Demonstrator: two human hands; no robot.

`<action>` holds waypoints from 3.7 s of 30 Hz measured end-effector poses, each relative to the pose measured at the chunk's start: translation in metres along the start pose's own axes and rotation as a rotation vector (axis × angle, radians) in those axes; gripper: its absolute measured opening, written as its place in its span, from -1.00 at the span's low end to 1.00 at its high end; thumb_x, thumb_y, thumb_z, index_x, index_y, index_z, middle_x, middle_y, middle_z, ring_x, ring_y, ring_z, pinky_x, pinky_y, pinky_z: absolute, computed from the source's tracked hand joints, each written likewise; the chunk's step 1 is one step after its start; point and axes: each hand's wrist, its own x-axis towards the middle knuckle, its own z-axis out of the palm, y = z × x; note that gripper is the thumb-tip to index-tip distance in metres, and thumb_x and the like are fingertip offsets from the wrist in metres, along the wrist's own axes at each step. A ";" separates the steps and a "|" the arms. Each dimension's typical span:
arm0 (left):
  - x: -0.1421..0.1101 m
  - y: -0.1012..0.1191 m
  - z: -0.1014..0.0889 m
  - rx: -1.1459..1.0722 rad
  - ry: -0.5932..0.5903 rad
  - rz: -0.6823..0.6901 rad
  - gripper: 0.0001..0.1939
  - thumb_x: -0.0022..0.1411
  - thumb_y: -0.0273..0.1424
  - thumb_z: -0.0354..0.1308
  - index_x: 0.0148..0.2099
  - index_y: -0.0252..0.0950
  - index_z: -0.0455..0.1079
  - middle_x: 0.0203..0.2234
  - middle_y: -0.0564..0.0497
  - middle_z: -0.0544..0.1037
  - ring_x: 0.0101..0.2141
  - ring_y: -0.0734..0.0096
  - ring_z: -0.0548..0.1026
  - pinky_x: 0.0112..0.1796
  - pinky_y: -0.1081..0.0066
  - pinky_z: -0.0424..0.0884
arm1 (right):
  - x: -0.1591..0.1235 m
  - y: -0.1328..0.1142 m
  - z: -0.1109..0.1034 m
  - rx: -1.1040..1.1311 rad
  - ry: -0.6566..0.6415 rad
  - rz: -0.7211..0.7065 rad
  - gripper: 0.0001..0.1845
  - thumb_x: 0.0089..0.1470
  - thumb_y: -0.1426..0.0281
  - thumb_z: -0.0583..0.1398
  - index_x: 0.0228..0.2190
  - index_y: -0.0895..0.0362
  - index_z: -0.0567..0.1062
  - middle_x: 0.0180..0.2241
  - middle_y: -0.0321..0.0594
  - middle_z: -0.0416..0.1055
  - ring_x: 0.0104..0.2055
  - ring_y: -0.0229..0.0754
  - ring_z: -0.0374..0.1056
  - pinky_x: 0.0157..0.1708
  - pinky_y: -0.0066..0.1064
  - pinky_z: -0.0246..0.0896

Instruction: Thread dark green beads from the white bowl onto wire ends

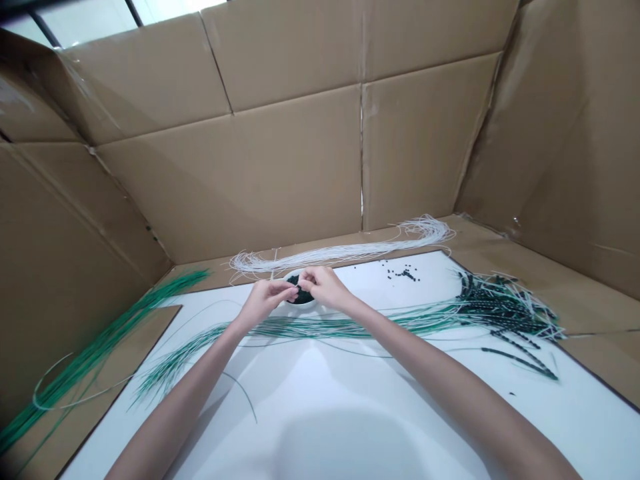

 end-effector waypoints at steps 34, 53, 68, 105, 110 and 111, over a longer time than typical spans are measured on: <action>0.000 0.008 0.013 -0.492 0.092 -0.186 -0.78 -0.06 -0.37 0.10 -0.41 -0.44 0.43 -0.56 -0.03 0.47 -0.60 0.60 0.30 -0.53 0.55 0.23 | -0.009 -0.008 0.013 0.471 0.249 0.170 -0.70 -0.21 0.23 0.21 -0.50 0.24 0.51 -0.54 -0.21 0.39 -0.50 -0.30 0.22 -0.56 -0.52 0.16; 0.002 0.005 0.016 -0.442 0.160 -0.174 -0.80 -0.07 -0.38 0.09 -0.45 -0.43 0.43 -0.59 -0.01 0.45 -0.58 0.57 0.32 -0.50 0.53 0.26 | -0.021 0.002 0.036 0.226 0.290 -0.055 -0.76 -0.05 0.29 0.14 -0.33 0.09 0.53 -0.38 -0.18 0.32 -0.33 -0.22 0.27 -0.39 -0.42 0.24; -0.006 0.015 0.011 -0.247 0.235 0.116 -0.67 0.11 -0.30 0.04 -0.09 -0.34 0.34 -0.36 -0.03 0.50 -0.44 0.51 0.40 -0.34 0.51 0.33 | -0.017 -0.003 0.013 0.324 0.203 -0.204 -0.82 -0.06 0.36 0.15 -0.39 0.08 0.55 -0.37 -0.19 0.30 -0.37 -0.27 0.22 -0.42 -0.43 0.20; -0.007 0.015 -0.037 0.170 -0.161 -0.032 -0.77 0.04 -0.33 0.02 -0.31 -0.33 0.42 -0.35 -0.03 0.51 -0.26 0.31 0.42 -0.18 0.39 0.26 | -0.007 -0.001 -0.001 0.698 0.366 0.218 -0.72 -0.39 0.29 0.34 -0.59 0.24 0.51 -0.61 -0.25 0.40 -0.53 -0.32 0.27 -0.39 -0.40 0.24; -0.005 0.015 -0.039 0.128 -0.109 0.016 -0.67 0.13 -0.23 -0.06 -0.41 -0.37 0.40 -0.57 0.02 0.43 -0.48 0.47 0.36 -0.40 0.51 0.24 | -0.004 0.003 -0.003 0.651 0.381 0.201 -0.72 -0.33 0.27 0.31 -0.57 0.24 0.50 -0.58 -0.22 0.41 -0.49 -0.29 0.30 -0.31 -0.34 0.26; -0.005 0.015 -0.040 0.147 -0.080 0.024 -0.66 0.13 -0.22 -0.06 -0.43 -0.37 0.40 -0.59 0.04 0.40 -0.51 0.49 0.33 -0.44 0.52 0.21 | -0.004 0.003 -0.004 0.634 0.370 0.183 -0.73 -0.29 0.27 0.29 -0.55 0.24 0.49 -0.56 -0.21 0.41 -0.46 -0.28 0.31 -0.29 -0.33 0.26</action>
